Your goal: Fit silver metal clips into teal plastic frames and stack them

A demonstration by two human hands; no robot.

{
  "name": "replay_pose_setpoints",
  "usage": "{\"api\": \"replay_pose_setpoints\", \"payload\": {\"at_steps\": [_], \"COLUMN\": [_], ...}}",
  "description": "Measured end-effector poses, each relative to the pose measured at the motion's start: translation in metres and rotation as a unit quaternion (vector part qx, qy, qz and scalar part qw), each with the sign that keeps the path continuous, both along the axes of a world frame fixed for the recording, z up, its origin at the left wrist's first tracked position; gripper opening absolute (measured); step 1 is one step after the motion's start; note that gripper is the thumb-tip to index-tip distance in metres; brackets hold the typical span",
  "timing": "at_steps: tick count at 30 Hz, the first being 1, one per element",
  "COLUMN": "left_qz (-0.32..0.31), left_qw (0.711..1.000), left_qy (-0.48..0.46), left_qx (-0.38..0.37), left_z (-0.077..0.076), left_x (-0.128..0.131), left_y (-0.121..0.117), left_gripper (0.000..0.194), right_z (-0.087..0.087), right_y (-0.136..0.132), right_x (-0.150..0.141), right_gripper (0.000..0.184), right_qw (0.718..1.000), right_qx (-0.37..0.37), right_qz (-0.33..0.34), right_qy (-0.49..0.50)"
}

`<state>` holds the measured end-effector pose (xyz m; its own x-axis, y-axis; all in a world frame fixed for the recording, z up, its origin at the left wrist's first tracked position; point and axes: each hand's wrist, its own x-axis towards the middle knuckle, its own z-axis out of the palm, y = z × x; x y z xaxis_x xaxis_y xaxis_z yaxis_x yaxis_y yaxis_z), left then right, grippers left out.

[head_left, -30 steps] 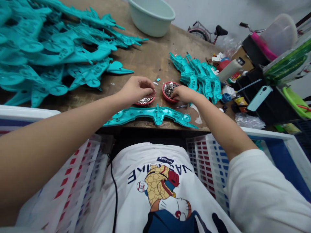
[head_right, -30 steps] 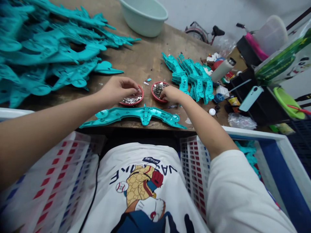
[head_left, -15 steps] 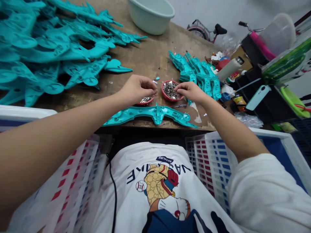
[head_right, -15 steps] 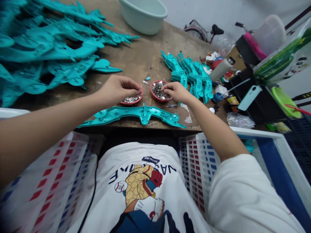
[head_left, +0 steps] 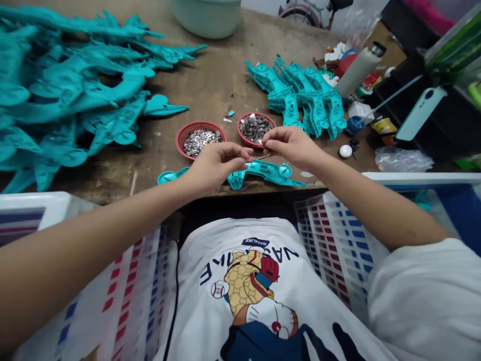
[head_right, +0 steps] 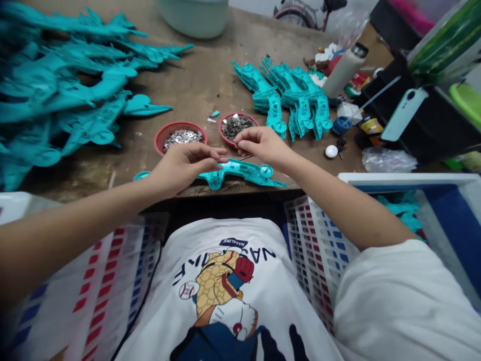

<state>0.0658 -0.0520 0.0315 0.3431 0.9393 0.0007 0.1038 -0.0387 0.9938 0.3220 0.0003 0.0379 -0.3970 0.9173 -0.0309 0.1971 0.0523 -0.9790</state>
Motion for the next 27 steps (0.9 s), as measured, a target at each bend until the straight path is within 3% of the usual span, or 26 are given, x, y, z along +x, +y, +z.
{"api": "replay_pose_setpoints", "payload": {"at_steps": [3, 6, 11, 15, 17, 20, 24, 27], "left_qz": [0.011, 0.034, 0.017, -0.021, -0.037, -0.083, -0.195, -0.220], "left_qw": [0.998, 0.997, 0.999, 0.999, 0.997, 0.978, 0.909, 0.894], "left_qy": [-0.058, -0.056, 0.016, 0.041, 0.072, 0.170, 0.310, 0.333], "left_qx": [-0.039, -0.040, -0.021, 0.008, 0.022, 0.088, 0.197, 0.205], "left_z": [0.013, 0.021, 0.021, 0.015, 0.013, 0.006, -0.014, -0.030], "left_x": [0.016, 0.026, 0.030, 0.027, 0.024, 0.016, 0.009, 0.009], "left_y": [-0.008, -0.003, 0.008, 0.008, 0.009, 0.015, 0.025, 0.029], "left_gripper": [0.027, 0.027, 0.024, 0.025, 0.026, 0.022, 0.026, 0.029], "right_z": [0.008, 0.017, 0.026, 0.033, 0.033, 0.021, -0.018, -0.048], "right_y": [-0.011, -0.017, -0.017, -0.014, -0.012, -0.005, 0.012, 0.023], "right_x": [-0.008, -0.011, -0.004, 0.003, 0.007, 0.019, 0.036, 0.042], "right_gripper": [0.010, 0.014, 0.018, 0.025, 0.023, 0.010, 0.019, 0.031], "right_qw": [0.992, 0.965, 0.919, 0.899, 0.913, 0.956, 0.987, 0.995], "right_qx": [0.094, 0.187, 0.257, 0.279, 0.255, 0.163, 0.051, -0.001], "right_qz": [-0.039, -0.054, 0.006, 0.065, 0.090, 0.059, 0.009, -0.009], "right_qy": [-0.077, -0.175, -0.299, -0.330, -0.305, -0.236, -0.155, -0.097]}}
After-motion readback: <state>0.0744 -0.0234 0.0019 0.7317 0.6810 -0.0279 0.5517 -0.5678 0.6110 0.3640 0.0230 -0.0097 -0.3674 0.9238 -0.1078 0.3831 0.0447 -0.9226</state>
